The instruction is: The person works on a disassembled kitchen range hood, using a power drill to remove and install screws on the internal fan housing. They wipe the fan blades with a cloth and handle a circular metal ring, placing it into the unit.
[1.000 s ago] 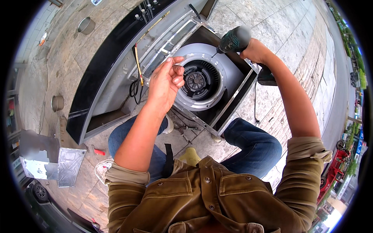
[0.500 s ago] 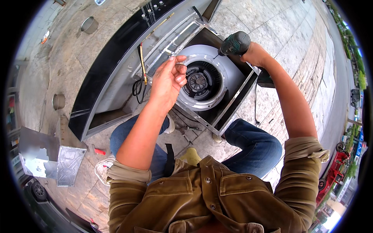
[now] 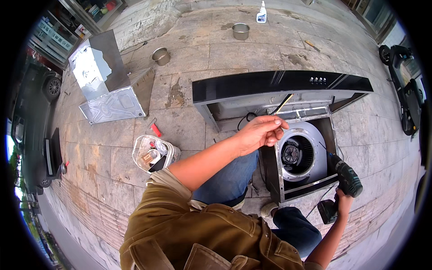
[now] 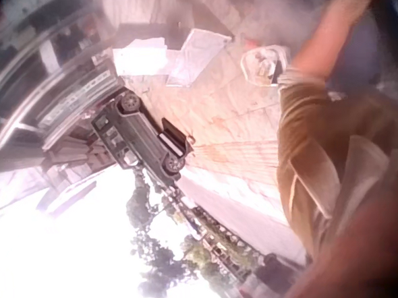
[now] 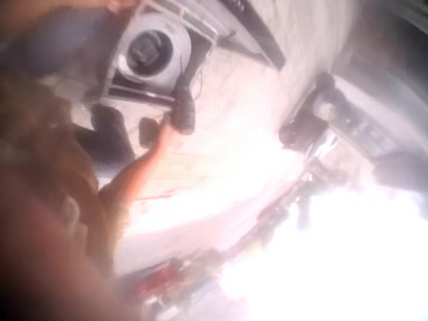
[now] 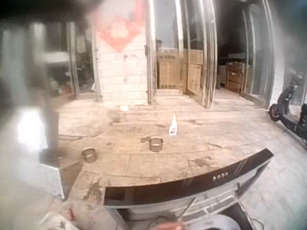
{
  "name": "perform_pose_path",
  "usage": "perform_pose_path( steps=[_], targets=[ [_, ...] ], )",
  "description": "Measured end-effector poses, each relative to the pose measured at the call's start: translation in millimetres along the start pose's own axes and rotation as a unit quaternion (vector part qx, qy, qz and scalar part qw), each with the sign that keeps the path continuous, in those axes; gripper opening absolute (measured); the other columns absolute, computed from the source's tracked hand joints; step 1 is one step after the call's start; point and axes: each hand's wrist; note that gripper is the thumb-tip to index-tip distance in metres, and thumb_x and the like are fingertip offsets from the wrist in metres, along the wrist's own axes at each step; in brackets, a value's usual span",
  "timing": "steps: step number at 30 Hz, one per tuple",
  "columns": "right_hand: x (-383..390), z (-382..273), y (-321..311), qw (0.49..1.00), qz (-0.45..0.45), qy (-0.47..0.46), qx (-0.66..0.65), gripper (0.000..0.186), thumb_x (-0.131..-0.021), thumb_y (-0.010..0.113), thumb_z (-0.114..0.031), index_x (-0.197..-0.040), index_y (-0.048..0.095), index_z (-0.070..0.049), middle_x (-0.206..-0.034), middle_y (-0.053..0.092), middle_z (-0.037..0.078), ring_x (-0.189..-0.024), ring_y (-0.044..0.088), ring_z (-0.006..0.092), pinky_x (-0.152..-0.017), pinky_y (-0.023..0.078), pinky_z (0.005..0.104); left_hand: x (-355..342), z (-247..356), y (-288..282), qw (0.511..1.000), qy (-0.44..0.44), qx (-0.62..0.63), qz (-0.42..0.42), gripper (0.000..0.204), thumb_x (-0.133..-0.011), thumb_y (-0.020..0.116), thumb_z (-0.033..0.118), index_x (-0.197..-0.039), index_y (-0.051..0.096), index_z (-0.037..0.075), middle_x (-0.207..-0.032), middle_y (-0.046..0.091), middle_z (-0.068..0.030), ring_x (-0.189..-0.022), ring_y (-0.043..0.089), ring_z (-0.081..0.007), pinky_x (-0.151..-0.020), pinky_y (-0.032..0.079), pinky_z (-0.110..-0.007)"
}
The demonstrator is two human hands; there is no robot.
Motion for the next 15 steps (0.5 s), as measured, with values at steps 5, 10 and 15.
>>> perform_pose_path(
  steps=[5, 10, 15],
  targets=[
    [90, 11, -15, 0.958, 0.068, -0.002, -0.278, 0.013, -0.078, 0.064, -0.010, -0.089, 0.058, -0.005, -0.071, 0.052, 0.001, -0.060, 0.046, 0.0106, -0.055, 0.036, 0.0253, 93, -16, -124, 0.966, 0.048, -0.071, 0.245, 0.020, -0.095, 0.046, 0.021, -0.097, 0.060, 0.005, -0.076, 0.056, 0.0001, -0.064, 0.049, -0.0063, -0.057, 0.040, -0.019],
    [137, -10, 0, 0.940, 0.010, -0.070, -0.333, 0.023, -0.082, 0.062, -0.009, -0.102, 0.054, -0.002, -0.072, 0.050, 0.001, -0.063, 0.044, 0.0111, -0.060, 0.037, 0.0250, 173, -152, -323, 0.839, -0.043, 0.039, 0.541, 0.013, -0.089, 0.051, 0.019, -0.091, 0.059, 0.009, -0.079, 0.059, -0.0012, -0.068, 0.054, -0.0108, -0.063, 0.044, -0.028],
    [172, -28, 2, 0.936, -0.026, -0.093, -0.340, 0.035, -0.084, 0.060, -0.011, -0.114, 0.047, 0.002, -0.076, 0.048, 0.003, -0.067, 0.042, 0.0117, -0.063, 0.037, 0.0257, 206, -226, -408, 0.775, -0.090, 0.066, 0.622, 0.016, -0.087, 0.050, 0.019, -0.098, 0.059, 0.010, -0.086, 0.063, -0.0029, -0.075, 0.057, -0.0128, -0.065, 0.044, -0.031]
  ],
)
Point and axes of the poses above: each hand's wrist, its own x-axis away from the middle knuckle, its own y-axis out of the palm, z = x × y
